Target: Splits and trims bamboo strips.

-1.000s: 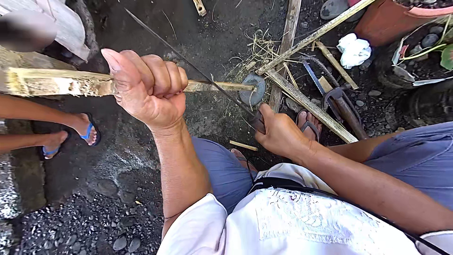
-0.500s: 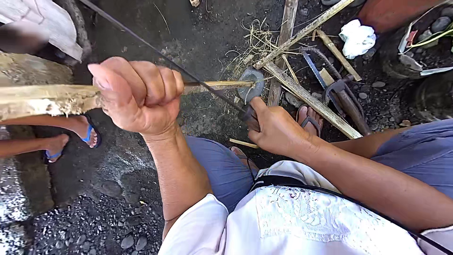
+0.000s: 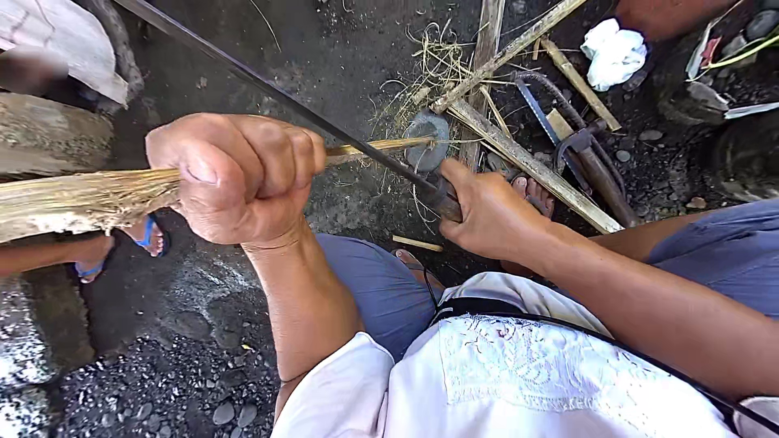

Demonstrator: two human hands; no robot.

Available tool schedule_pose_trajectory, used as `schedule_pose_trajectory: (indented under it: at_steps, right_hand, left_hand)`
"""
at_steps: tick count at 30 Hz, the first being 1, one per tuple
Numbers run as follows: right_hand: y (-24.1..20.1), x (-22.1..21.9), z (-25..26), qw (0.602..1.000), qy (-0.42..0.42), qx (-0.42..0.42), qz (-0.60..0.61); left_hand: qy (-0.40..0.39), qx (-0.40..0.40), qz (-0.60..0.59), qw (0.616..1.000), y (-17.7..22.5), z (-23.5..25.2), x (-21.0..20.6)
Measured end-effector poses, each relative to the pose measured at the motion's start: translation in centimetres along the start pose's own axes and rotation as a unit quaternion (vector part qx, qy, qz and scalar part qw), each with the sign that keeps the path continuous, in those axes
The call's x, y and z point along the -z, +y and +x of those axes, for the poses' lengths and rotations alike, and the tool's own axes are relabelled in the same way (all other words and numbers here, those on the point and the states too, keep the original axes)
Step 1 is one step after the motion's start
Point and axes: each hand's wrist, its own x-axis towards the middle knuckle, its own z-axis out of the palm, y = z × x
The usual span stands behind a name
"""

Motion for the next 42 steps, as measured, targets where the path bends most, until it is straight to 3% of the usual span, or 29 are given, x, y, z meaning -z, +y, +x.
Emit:
schedule_pose_trajectory:
  at_steps: [4,9,14,18,24,29,34,39,40,42]
  right_hand:
    - [3.7,-0.6,0.5,0.994,-0.044,-0.098,-0.018]
    - [0.2,1.1,-0.7,0.999,-0.001,-0.032,-0.003]
    - [1.9,0.9,-0.3,0.997,-0.038,-0.048,-0.039]
    - [0.1,0.9,-1.2,0.996,0.002,-0.018,-0.083]
    - [6.0,-0.1,0.0,0.984,-0.067,-0.160,-0.050]
    - [2.6,-0.4,-0.9,0.996,-0.039,-0.077,-0.021]
    - [9.7,-0.9,0.9,0.976,-0.081,-0.193,-0.062]
    - [6.5,-1.3,0.3,0.995,-0.030,-0.086,-0.031]
    - [7.8,-1.8,0.7,0.995,-0.034,-0.091,-0.032]
    - [12.4,-2.3,1.8,0.979,-0.072,-0.179,-0.063]
  left_hand:
    - [0.005,-0.008,0.003,1.000,0.2,-0.3,0.4]
    - [0.003,-0.006,-0.008,1.000,0.2,-0.5,0.3]
    - [-0.010,-0.001,0.026,1.000,0.2,-0.2,0.4]
    - [-0.006,0.000,0.026,1.000,0.3,-0.2,0.4]
    - [-0.013,-0.008,0.018,1.000,0.3,-0.1,0.5]
    - [-0.009,0.005,0.009,1.000,0.2,-0.6,1.8]
    - [-0.019,-0.005,0.009,1.000,0.2,-0.6,2.3]
    - [-0.009,0.006,0.012,1.000,0.2,-0.9,3.5]
    - [-0.008,0.007,0.007,1.000,0.2,-0.8,3.3]
    - [-0.014,0.000,0.005,1.000,0.1,-0.6,3.1]
